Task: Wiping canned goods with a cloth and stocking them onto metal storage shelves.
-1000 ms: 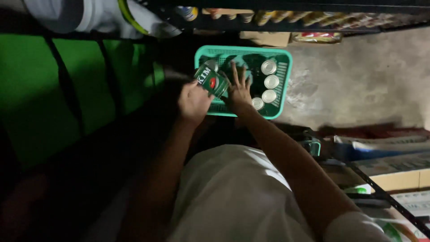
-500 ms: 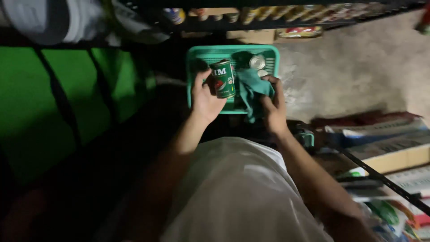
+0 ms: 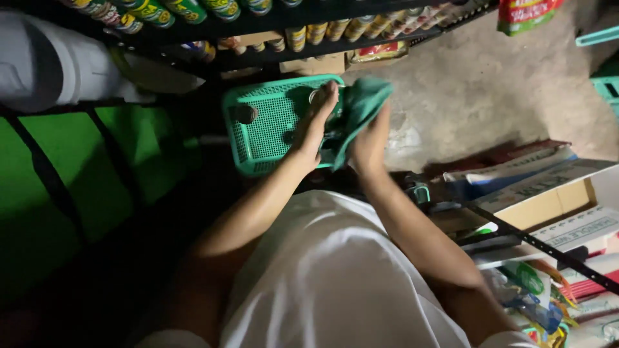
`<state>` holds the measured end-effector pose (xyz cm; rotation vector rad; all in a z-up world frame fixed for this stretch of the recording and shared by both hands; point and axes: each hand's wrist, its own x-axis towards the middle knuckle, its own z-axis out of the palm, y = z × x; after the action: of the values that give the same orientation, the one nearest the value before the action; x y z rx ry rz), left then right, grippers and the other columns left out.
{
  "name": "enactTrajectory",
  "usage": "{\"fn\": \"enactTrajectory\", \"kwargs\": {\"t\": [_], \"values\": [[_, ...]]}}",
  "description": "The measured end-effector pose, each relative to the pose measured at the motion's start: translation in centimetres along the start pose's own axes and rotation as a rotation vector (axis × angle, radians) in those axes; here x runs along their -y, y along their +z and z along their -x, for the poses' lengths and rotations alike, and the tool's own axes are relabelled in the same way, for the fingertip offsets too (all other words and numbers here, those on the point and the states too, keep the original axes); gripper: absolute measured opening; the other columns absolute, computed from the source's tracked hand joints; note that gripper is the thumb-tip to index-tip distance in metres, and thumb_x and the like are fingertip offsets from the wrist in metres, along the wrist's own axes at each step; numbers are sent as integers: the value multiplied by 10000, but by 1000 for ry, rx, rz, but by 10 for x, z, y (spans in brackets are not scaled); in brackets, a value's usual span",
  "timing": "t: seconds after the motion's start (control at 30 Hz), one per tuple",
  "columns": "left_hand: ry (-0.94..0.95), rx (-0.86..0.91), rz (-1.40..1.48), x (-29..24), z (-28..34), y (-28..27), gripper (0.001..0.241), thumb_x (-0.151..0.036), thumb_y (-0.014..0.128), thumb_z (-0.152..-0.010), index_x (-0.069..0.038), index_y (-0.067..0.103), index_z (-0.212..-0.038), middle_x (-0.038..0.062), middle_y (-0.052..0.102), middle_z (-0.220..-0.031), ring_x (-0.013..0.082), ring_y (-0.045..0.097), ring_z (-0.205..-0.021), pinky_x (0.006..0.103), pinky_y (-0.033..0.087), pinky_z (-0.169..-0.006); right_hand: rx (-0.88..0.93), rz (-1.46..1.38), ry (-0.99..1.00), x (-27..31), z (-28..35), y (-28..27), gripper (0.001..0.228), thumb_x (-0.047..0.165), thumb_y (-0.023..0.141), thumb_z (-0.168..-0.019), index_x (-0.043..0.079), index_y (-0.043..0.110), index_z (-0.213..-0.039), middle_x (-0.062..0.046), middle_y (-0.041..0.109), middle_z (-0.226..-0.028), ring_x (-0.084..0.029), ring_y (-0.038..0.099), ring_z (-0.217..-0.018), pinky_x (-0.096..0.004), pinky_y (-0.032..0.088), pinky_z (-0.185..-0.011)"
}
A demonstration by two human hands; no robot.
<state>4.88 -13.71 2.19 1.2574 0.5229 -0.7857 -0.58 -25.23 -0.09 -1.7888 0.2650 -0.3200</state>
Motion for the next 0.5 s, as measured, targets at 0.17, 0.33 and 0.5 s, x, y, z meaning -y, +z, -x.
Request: {"fn": "enactTrajectory", "kwargs": {"t": [0.17, 0.33, 0.5], "values": [[509, 23, 28, 41, -37, 5, 619, -448, 606, -1042, -49, 500, -1503, 242, 422, -1528, 401, 364, -1468, 543, 216, -1264, 148, 113, -84, 52, -6, -12, 411, 213, 779, -943, 39, 529, -1220, -162, 589, -1039, -354, 620, -1012, -497, 466, -971], [273, -40, 265, 7, 28, 31, 928, -594, 626, -943, 12, 316, -1573, 229, 220, -1671, 422, 208, -1545, 549, 182, -1278, -16, 137, -135, 32, -41, -11, 219, 196, 670, -1065, 76, 526, -1178, -148, 609, -1037, -232, 621, -1028, -421, 471, -969], [341, -227, 206, 72, -140, -27, 641, -623, 634, -916, 4, 763, -944, 88, 707, -852, 143, 688, -584, 178, 551, -529, 199, 219, -264, 89, 9, -4, 278, 189, 733, -985, 42, 541, -1122, -147, 561, -979, -392, 634, -900, -448, 503, -871]]}}
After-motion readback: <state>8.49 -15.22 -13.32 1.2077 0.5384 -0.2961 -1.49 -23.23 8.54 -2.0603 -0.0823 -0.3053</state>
